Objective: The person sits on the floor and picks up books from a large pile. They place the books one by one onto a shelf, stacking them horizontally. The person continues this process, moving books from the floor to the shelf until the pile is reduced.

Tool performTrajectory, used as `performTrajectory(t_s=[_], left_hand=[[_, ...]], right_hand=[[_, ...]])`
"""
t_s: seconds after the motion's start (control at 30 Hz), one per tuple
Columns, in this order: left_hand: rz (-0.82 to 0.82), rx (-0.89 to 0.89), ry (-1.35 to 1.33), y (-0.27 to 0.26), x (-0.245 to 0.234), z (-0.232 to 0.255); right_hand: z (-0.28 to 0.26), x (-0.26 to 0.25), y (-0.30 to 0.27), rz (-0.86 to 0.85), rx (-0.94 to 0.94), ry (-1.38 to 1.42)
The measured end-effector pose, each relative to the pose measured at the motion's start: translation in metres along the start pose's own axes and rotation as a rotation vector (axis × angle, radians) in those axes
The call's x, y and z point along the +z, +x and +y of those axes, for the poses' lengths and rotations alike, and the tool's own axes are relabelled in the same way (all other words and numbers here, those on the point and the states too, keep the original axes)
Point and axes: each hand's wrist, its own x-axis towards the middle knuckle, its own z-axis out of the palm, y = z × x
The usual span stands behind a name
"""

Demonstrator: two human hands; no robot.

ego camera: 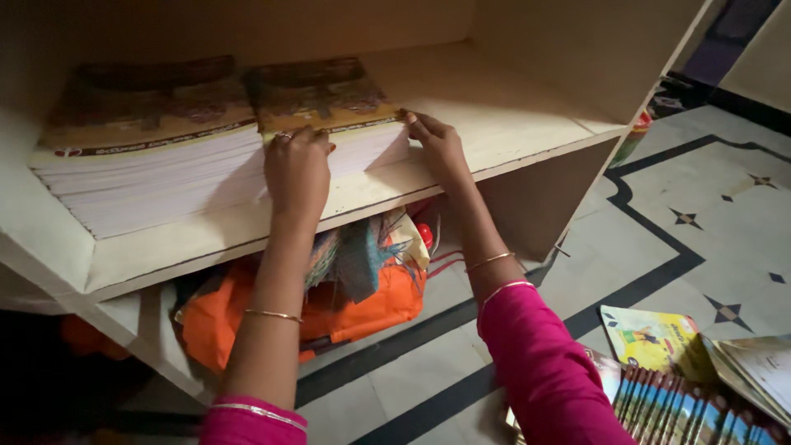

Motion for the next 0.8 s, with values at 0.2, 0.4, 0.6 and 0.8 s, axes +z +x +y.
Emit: performTrajectory(t_s=[0.2, 0.4, 0.6, 0.8], left_hand=[[0.150, 0.047, -0.066, 0.0012, -0.0024, -0.0018], [0.031, -0.066, -0.095, 0.0031, -0.0060, 0.0017], [0.061, -0.057, -0.040, 0.0021, -0.0065, 0.0008], [0.019, -0.093, -0.041, 0.0031, 0.0004, -0.0029]], right_hand=[[-0.0094, 0.0031, -0.0036, 0.039, 0.066, -0.072], [-0.0079, 0.0027, -0.0026, 0.003, 0.068, 0.019], [-0.0088, 0.0026, -0.0038, 0.017, 0.065, -0.016], [-0.0095, 0.0032, -0.0036, 0.031, 0.070, -0.043]])
